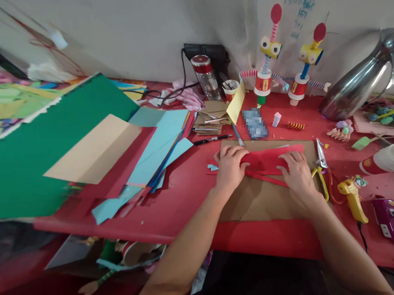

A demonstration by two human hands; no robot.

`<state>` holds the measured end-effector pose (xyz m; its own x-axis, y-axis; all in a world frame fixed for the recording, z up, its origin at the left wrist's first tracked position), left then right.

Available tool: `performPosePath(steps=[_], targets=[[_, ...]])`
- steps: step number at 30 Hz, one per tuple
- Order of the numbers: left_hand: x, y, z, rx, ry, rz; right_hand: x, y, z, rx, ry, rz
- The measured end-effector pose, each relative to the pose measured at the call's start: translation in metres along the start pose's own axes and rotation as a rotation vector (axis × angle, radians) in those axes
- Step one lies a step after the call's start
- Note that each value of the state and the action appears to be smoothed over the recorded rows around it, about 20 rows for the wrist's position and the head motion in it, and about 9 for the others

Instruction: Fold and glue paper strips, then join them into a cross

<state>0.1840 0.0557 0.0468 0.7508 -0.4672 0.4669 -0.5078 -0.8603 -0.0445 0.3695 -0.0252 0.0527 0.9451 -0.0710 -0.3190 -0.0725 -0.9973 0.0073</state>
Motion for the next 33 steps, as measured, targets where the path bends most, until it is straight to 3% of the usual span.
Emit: performPosePath(steps=[4, 15, 19, 21, 24, 26, 29, 33], targets=[[0.004, 0.001, -0.002, 0.02, 0.008, 0.025, 0.002, 0.002, -0.006, 0.132, 0.07, 0.008], [0.013, 0.005, -0.007, 0.024, 0.027, 0.153, 0.001, 0.002, -0.011, 0.097, -0.048, -0.14], [0.017, 0.008, -0.009, 0.064, 0.002, 0.221, -0.004, 0.005, -0.015, 0.126, -0.027, -0.123], [0.015, 0.008, -0.012, 0.106, -0.008, 0.209, -0.006, 0.009, -0.021, 0.204, -0.011, -0.066], [0.001, 0.008, -0.023, 0.222, -0.018, 0.116, -0.008, 0.018, -0.034, 0.382, 0.017, 0.047], [-0.016, 0.007, -0.034, 0.304, -0.01, 0.008, -0.009, 0.021, -0.037, 0.411, 0.032, 0.057], [-0.051, 0.006, -0.052, 0.371, 0.018, -0.248, -0.011, 0.014, -0.025, 0.273, 0.028, -0.043], [-0.089, 0.011, -0.07, 0.325, 0.008, -0.63, -0.003, 0.004, -0.001, 0.055, 0.007, -0.078]])
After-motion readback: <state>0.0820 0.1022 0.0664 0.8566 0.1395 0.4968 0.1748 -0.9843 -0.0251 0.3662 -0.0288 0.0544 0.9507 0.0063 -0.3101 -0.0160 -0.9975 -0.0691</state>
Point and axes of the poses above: each hand's wrist, its own y-axis away from the middle knuckle, its own z-axis out of the palm, x = y × z, the point moved 5 cm from there along -y, towards the middle knuckle, and after that the axes turned 13 degrees about -x, right-handed, at the moved point
